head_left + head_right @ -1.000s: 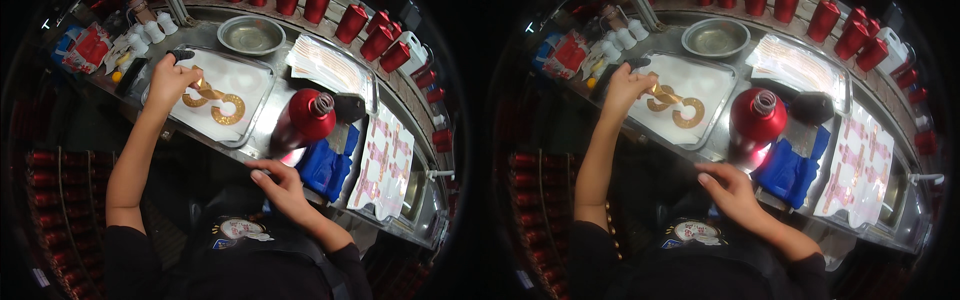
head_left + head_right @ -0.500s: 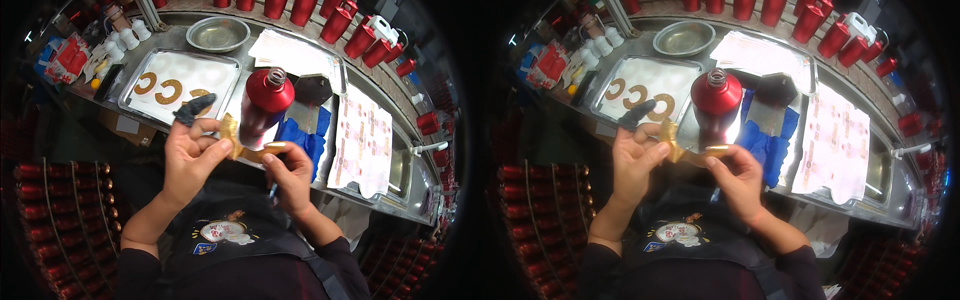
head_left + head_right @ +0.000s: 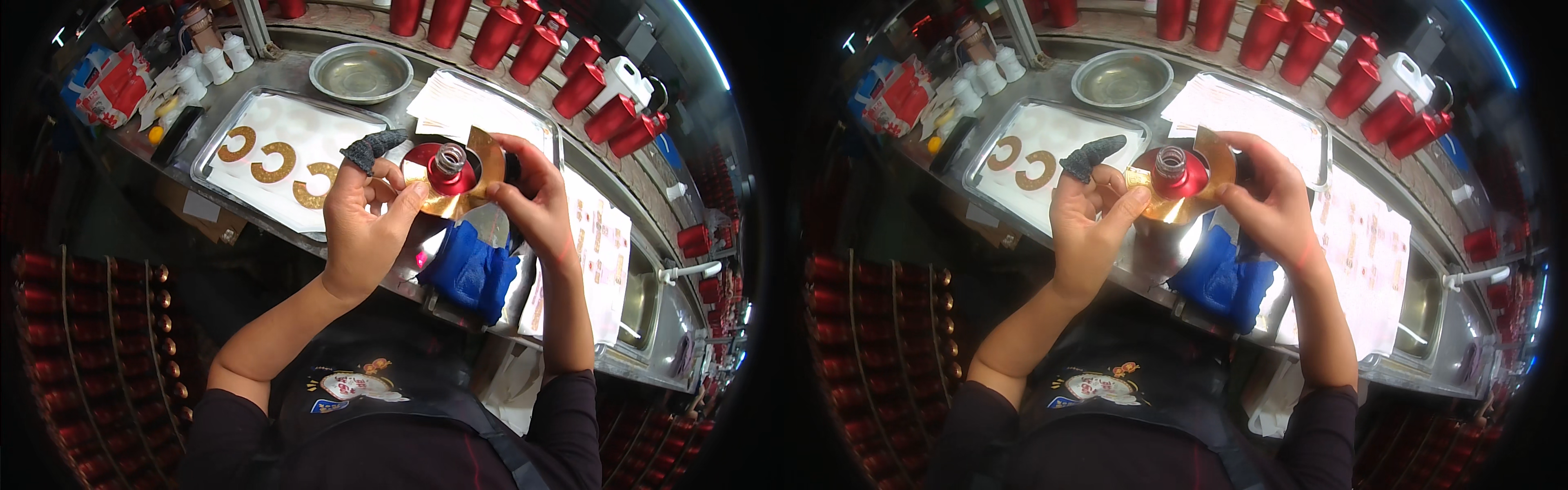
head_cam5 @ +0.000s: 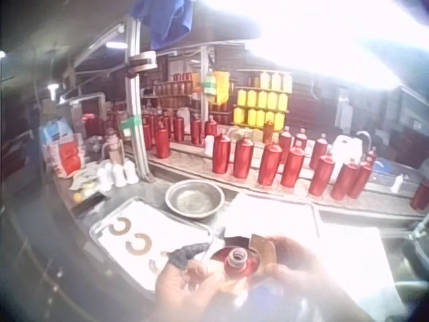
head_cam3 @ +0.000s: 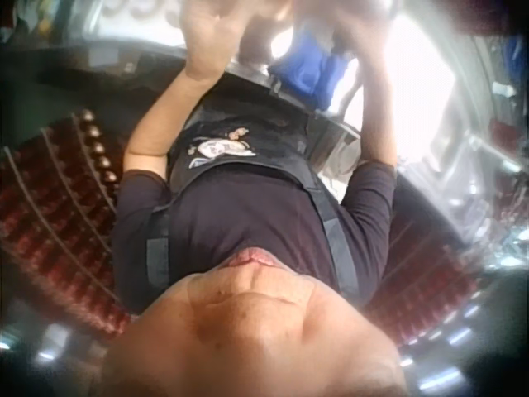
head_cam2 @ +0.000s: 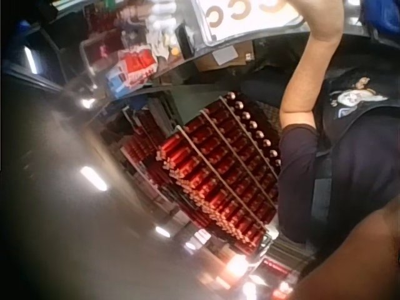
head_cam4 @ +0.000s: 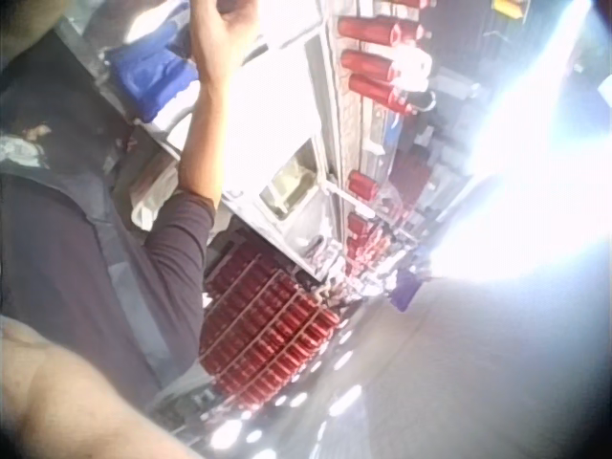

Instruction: The person picks a red bottle, wipes it with a cloth, and applies a gold circular sticker to the neck. They smooth the sticker, peel off a backing strip, and place the finished bottle on a shelf. The process is repeated with a second bottle.

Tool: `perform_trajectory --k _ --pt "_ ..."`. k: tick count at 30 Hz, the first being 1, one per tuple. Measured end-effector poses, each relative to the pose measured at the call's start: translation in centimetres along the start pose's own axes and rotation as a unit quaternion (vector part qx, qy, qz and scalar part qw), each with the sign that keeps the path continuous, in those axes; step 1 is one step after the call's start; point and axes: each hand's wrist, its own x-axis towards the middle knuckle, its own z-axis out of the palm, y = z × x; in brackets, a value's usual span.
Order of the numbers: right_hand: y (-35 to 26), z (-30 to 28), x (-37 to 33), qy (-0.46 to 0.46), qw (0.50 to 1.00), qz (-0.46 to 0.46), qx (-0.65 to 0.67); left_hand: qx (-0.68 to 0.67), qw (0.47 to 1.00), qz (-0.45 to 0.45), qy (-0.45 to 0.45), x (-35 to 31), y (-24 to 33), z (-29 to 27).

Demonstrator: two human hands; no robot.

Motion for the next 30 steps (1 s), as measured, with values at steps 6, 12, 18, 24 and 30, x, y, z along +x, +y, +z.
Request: perform_trajectory --k 6,12,18,24,30 --pt "0.6 1.3 0.8 0.071 0.984 0.107 0.126 -0.081 0.993 -0.081 0.019 0.3 -0.3 -1.6" --pt "1.6 3.8 -1.8 0.117 0.989 0.019 0.092 -0.125 0.985 -0.114 -0.024 0.7 -1.0 -1.7" --pt "2.5 3.2 -1.4 0.12 0.986 0.037 0.106 -0.129 0.98 -0.114 -0.098 0.8 -1.5 -1.4" --pt "2.4 3.5 -1.5 0.111 0.989 0.014 0.099 -0.181 0.962 -0.159 -0.128 0.8 -1.3 -1.7" --pt "2.2 4.0 -1.4 0.112 0.991 0.027 0.064 -0.174 0.968 -0.146 -0.105 1.0 -1.6 -1.3"
